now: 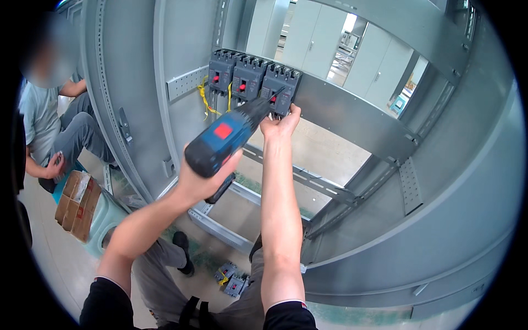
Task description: The person uses a cordless drill to mount multiple circuit breakers onto a DIN rail inside a large metal electrical cabinet. They repeatedly pick up breakers, align them on the rail, and secure them with screws.
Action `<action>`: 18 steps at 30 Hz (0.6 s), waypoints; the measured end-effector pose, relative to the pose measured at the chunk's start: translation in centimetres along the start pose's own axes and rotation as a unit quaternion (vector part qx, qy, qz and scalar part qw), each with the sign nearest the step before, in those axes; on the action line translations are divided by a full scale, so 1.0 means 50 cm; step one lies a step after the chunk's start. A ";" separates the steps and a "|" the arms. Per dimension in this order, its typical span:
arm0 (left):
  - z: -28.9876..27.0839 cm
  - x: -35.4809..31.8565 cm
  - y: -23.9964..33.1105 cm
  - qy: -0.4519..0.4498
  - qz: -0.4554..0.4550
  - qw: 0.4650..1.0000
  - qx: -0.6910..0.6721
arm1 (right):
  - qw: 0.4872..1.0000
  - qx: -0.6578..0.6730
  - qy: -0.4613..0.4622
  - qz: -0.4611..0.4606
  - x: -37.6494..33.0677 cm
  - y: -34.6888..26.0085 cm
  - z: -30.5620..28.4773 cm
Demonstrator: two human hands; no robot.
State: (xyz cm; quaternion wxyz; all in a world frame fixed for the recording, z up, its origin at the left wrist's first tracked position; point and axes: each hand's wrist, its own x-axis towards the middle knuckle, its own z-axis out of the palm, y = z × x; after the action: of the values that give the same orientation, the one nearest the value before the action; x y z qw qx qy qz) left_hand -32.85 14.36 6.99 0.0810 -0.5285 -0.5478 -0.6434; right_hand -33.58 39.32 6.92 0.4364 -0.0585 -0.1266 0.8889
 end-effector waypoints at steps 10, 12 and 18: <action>0.001 -0.107 -0.074 0.022 -0.137 0.988 -0.064 | 0.999 -0.026 0.015 0.015 -0.018 0.015 0.010; 0.007 -0.103 -0.084 0.017 -0.145 0.987 -0.062 | 0.999 -0.020 0.020 0.019 -0.021 0.016 0.015; 0.024 -0.094 -0.104 0.031 -0.127 0.991 -0.030 | 0.999 -0.015 0.012 0.030 -0.026 0.013 0.017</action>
State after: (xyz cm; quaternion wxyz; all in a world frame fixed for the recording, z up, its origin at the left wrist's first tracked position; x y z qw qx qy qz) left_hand -33.67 15.09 -0.07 -0.0008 -0.4364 -0.5881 -0.6810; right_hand -33.47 37.78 7.54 0.4100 -0.0798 -0.1328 0.8988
